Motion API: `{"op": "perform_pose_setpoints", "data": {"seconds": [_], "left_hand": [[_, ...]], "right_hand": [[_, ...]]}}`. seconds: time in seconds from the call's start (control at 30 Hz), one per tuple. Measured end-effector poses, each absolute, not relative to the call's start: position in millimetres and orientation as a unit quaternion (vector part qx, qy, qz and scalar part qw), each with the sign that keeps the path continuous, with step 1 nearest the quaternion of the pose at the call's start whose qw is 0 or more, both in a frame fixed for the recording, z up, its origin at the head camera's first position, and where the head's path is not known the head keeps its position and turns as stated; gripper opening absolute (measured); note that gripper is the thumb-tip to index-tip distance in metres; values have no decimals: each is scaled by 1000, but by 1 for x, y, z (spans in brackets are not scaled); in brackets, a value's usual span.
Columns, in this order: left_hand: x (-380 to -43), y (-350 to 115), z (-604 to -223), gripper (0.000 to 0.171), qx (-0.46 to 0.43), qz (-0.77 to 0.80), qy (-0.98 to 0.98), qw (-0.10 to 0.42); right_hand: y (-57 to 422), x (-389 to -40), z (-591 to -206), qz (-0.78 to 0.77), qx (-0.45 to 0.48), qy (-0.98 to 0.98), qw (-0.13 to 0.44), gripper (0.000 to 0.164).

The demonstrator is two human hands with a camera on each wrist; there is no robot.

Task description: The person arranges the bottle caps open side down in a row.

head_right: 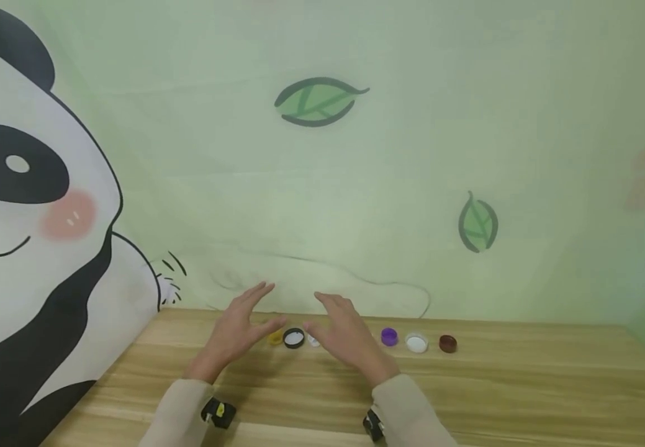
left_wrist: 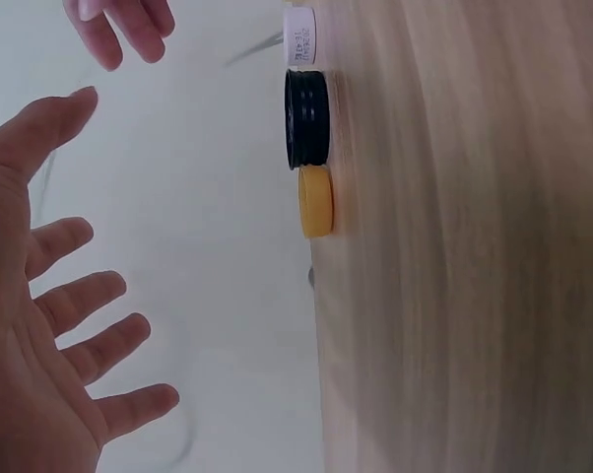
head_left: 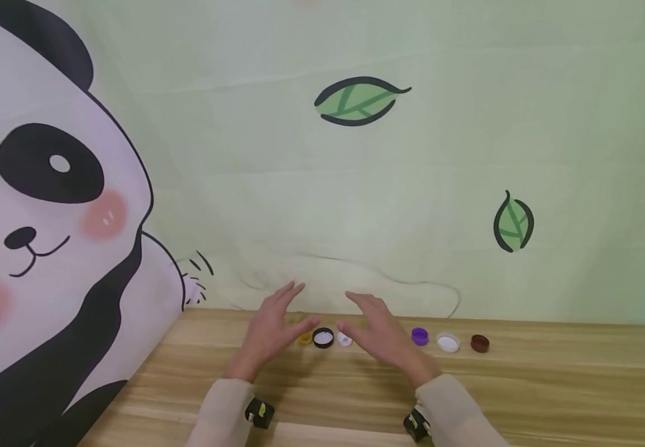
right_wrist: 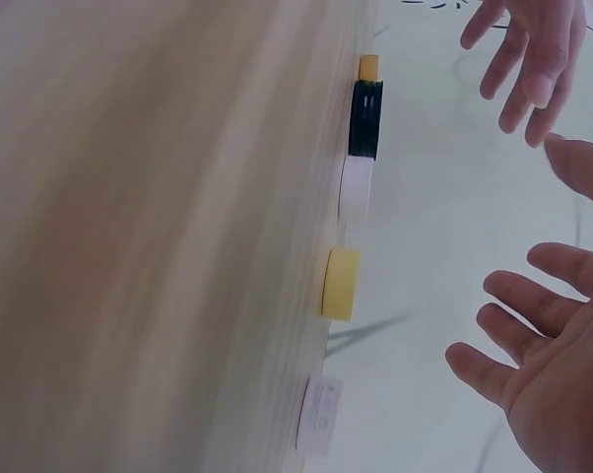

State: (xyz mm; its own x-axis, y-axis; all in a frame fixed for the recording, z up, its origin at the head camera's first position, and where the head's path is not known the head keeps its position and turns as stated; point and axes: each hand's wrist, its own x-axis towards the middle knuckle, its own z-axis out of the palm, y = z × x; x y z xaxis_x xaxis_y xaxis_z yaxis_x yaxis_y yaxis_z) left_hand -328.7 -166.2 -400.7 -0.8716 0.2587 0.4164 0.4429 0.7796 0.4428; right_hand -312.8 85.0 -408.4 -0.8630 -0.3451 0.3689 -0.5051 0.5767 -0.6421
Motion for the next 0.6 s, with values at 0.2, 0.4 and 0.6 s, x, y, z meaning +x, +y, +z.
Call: {"op": "perform_pose_setpoints", "data": {"seconds": [0.2, 0.4, 0.6], "left_hand": [[-329, -172, -406, 76, -189, -299, -921, 162], [-333, -179, -414, 71, -190, -327, -912, 160], [-336, -183, -416, 70, -184, -349, -908, 144]], "right_hand": [[72, -319, -412, 381, 237, -888, 101, 64], [64, -323, -416, 383, 244, -886, 93, 61], [57, -329, -415, 385, 260, -881, 85, 59]]}}
